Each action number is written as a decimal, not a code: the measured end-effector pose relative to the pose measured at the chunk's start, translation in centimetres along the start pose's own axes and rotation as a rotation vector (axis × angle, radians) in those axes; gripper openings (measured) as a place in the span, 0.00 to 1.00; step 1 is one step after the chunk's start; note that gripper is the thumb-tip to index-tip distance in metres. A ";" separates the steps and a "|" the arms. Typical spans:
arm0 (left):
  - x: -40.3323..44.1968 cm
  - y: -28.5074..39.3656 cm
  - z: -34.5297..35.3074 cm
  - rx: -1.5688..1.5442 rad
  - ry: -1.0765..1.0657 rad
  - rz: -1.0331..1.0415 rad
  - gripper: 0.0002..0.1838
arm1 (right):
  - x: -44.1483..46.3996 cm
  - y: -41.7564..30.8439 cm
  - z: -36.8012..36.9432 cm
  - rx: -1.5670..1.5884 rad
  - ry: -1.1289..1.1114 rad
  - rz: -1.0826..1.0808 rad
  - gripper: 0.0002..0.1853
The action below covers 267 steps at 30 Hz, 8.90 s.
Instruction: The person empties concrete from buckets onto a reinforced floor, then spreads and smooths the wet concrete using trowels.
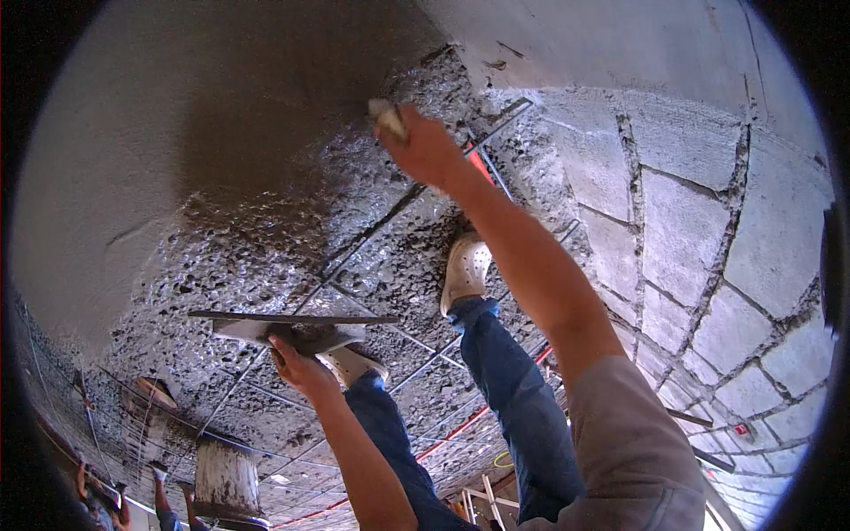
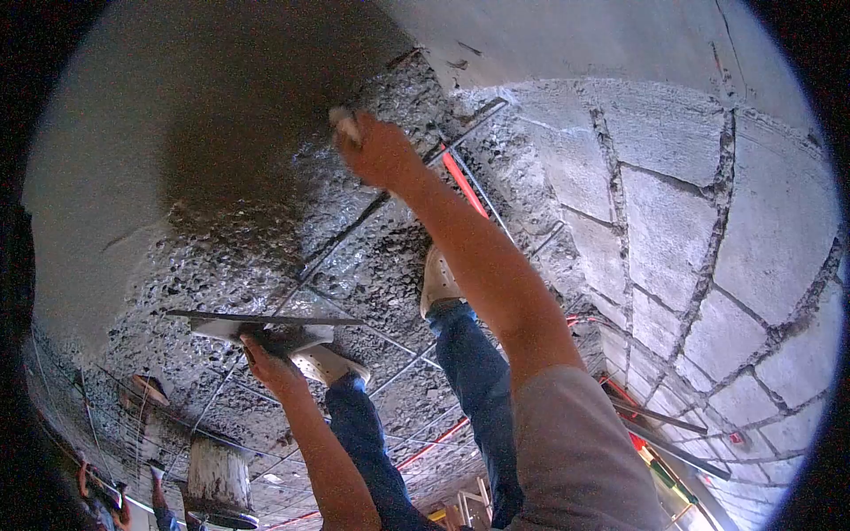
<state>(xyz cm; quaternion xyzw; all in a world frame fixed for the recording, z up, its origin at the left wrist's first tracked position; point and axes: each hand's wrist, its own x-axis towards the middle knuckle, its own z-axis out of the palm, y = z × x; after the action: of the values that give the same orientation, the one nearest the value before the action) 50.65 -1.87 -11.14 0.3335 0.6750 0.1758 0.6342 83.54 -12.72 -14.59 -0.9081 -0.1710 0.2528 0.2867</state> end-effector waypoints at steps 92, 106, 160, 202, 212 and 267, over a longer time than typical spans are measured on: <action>-1.9 -0.9 1.8 0.112 -0.029 0.020 0.32 | -13.3 2.5 1.7 0.200 -0.065 0.274 0.20; 0.9 -3.4 -3.2 0.350 -0.076 0.167 0.34 | -26.8 15.1 -16.7 -0.628 -0.155 0.368 0.25; -7.5 14.4 -16.4 0.189 -0.067 0.102 0.18 | -17.9 -26.4 10.6 -0.308 -0.484 -0.456 0.14; -3.9 -20.2 -39.4 0.212 0.931 0.301 0.23 | -13.0 -37.6 37.6 0.096 -1.100 -1.325 0.19; 1.0 -17.0 -41.1 0.064 0.932 0.471 0.21 | 19.9 -29.4 17.3 0.395 0.175 -0.460 0.13; -6.4 20.1 -15.9 1.139 0.135 1.000 0.22 | 11.0 0.3 0.6 0.131 0.338 -0.345 0.20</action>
<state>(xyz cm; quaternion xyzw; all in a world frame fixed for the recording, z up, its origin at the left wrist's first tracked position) 39.52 11.13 9.00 0.8640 0.4673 0.0866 0.1663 92.17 -7.72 -19.19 -0.8743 -0.2561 0.0551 0.4086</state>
